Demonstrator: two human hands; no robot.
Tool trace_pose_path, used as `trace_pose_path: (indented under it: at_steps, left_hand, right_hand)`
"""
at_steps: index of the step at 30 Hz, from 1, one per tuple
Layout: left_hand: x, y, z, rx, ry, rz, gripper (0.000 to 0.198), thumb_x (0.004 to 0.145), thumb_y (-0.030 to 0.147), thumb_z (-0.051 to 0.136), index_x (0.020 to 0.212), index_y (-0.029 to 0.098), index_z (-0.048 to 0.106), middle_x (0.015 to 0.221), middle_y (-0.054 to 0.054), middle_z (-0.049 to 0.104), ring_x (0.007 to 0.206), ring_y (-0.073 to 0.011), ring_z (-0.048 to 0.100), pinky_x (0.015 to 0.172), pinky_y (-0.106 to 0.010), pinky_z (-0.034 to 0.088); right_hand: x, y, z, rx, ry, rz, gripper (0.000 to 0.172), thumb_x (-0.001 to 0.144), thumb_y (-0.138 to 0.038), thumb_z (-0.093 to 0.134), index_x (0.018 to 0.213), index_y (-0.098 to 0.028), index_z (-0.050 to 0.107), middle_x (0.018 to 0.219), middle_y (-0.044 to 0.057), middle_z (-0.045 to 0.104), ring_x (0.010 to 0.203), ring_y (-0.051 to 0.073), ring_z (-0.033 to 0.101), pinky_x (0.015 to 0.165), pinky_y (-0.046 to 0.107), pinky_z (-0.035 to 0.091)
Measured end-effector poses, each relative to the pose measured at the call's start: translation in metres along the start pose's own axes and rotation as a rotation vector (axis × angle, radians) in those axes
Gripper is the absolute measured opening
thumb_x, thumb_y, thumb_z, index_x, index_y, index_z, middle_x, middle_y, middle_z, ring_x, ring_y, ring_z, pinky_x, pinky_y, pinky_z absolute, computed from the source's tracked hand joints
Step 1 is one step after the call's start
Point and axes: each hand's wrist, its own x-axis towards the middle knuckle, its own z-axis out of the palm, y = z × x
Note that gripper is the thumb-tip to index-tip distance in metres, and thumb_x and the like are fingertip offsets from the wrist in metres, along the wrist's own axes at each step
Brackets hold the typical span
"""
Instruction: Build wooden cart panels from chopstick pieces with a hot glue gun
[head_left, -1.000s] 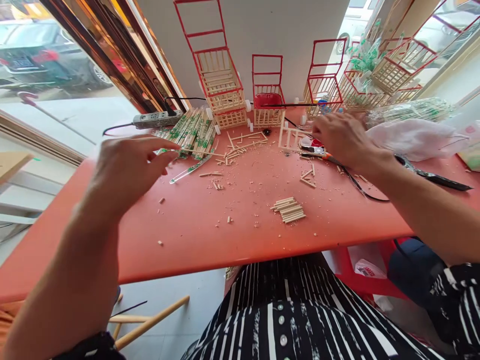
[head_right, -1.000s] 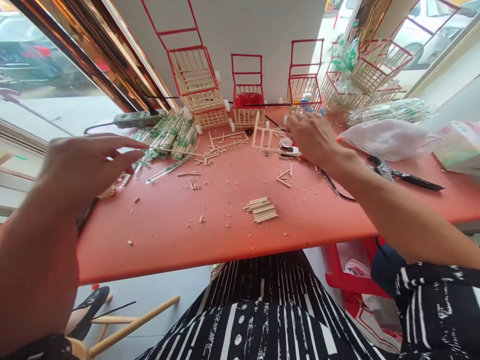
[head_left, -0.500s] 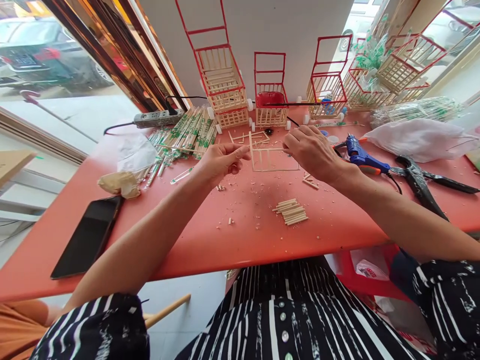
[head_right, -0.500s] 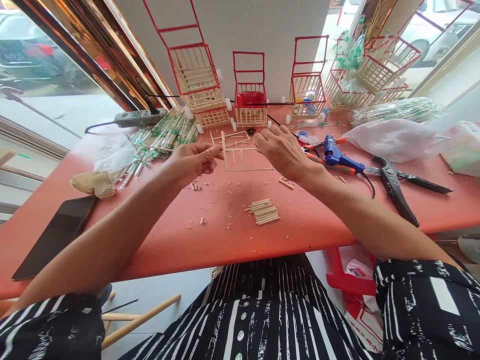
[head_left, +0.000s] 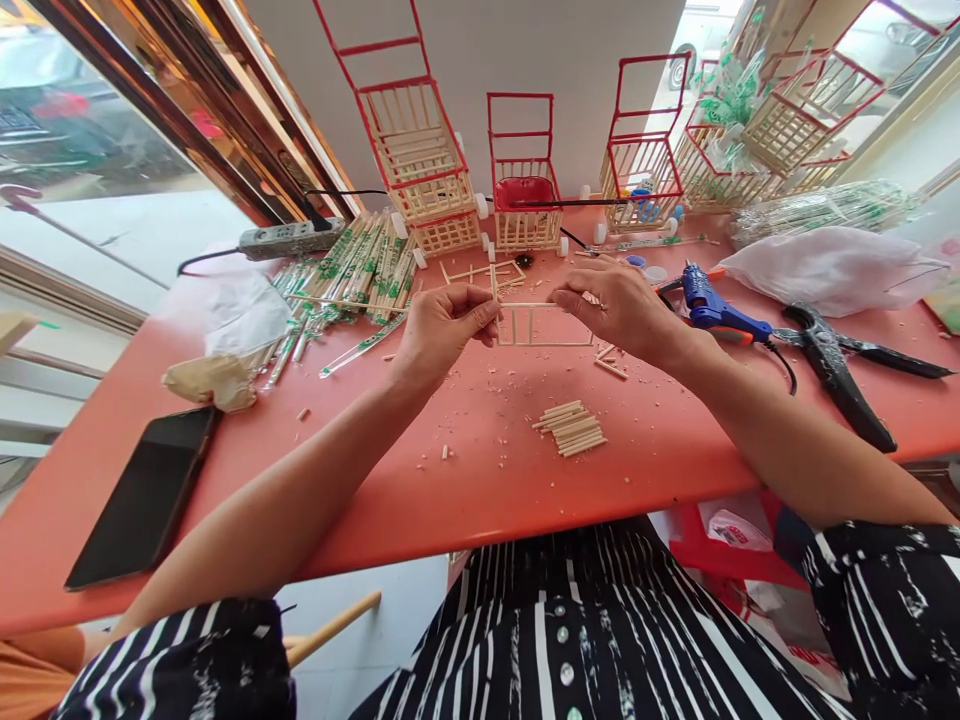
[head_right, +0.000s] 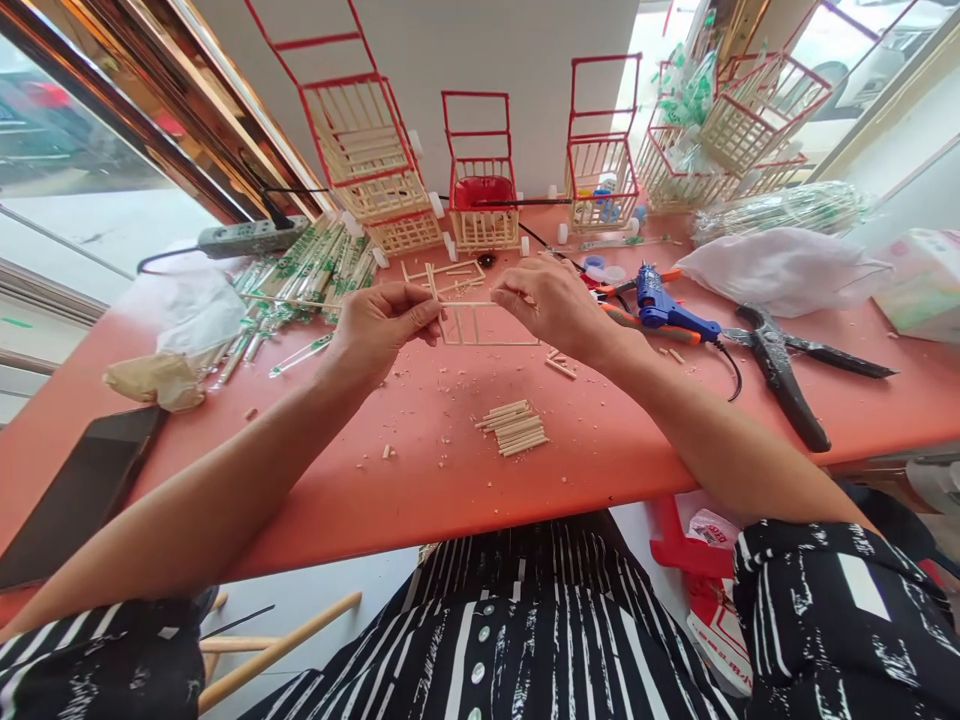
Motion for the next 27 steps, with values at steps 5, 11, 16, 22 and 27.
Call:
trace_pose_path:
  at_steps: [5, 11, 16, 22, 27]
  left_hand:
    - [-0.007, 0.002, 0.005, 0.043, 0.012, 0.025, 0.015, 0.08, 0.023, 0.087, 0.076, 0.018, 0.075, 0.059, 0.001, 0.07, 0.051, -0.0115, 0.066, 0.055, -0.024, 0.061]
    - [-0.013, 0.004, 0.011, 0.03, 0.014, 0.028, 0.009, 0.082, 0.017, 0.084, 0.076, 0.017, 0.076, 0.059, 0.001, 0.071, 0.052, -0.0114, 0.068, 0.056, -0.023, 0.061]
    - [-0.016, 0.004, 0.014, 0.038, 0.024, 0.028, 0.01, 0.084, 0.018, 0.084, 0.077, 0.017, 0.076, 0.06, 0.002, 0.071, 0.054, -0.0113, 0.069, 0.057, -0.023, 0.061]
    - [-0.02, 0.004, 0.014, 0.018, 0.024, 0.024, 0.009, 0.085, 0.014, 0.08, 0.078, 0.016, 0.076, 0.06, 0.002, 0.071, 0.054, -0.0105, 0.068, 0.058, -0.022, 0.061]
    - [-0.021, 0.005, 0.014, 0.027, 0.038, 0.01, 0.011, 0.084, 0.017, 0.084, 0.077, 0.017, 0.075, 0.061, 0.002, 0.07, 0.055, -0.0109, 0.068, 0.059, -0.023, 0.061]
  right_hand:
    - [0.002, -0.01, 0.003, 0.172, 0.039, 0.047, 0.026, 0.105, -0.039, 0.064, 0.087, -0.023, 0.072, 0.09, 0.005, 0.076, 0.089, 0.022, 0.064, 0.085, 0.036, 0.045]
    - [0.001, -0.013, 0.005, 0.219, 0.038, 0.083, 0.016, 0.099, -0.032, 0.069, 0.09, -0.021, 0.077, 0.087, 0.004, 0.077, 0.083, 0.02, 0.065, 0.082, 0.035, 0.046]
    - [0.0, -0.012, 0.008, 0.232, 0.035, 0.105, 0.015, 0.096, -0.031, 0.071, 0.087, -0.02, 0.077, 0.086, 0.004, 0.077, 0.081, 0.019, 0.065, 0.08, 0.035, 0.046]
    - [-0.002, -0.01, 0.005, 0.255, 0.031, 0.107, 0.018, 0.099, -0.036, 0.071, 0.092, -0.021, 0.079, 0.092, 0.006, 0.08, 0.087, 0.021, 0.068, 0.082, 0.037, 0.048]
    - [-0.003, -0.009, 0.002, 0.257, 0.085, 0.123, 0.027, 0.103, -0.044, 0.066, 0.095, -0.022, 0.079, 0.095, 0.006, 0.08, 0.09, 0.021, 0.067, 0.082, 0.037, 0.049]
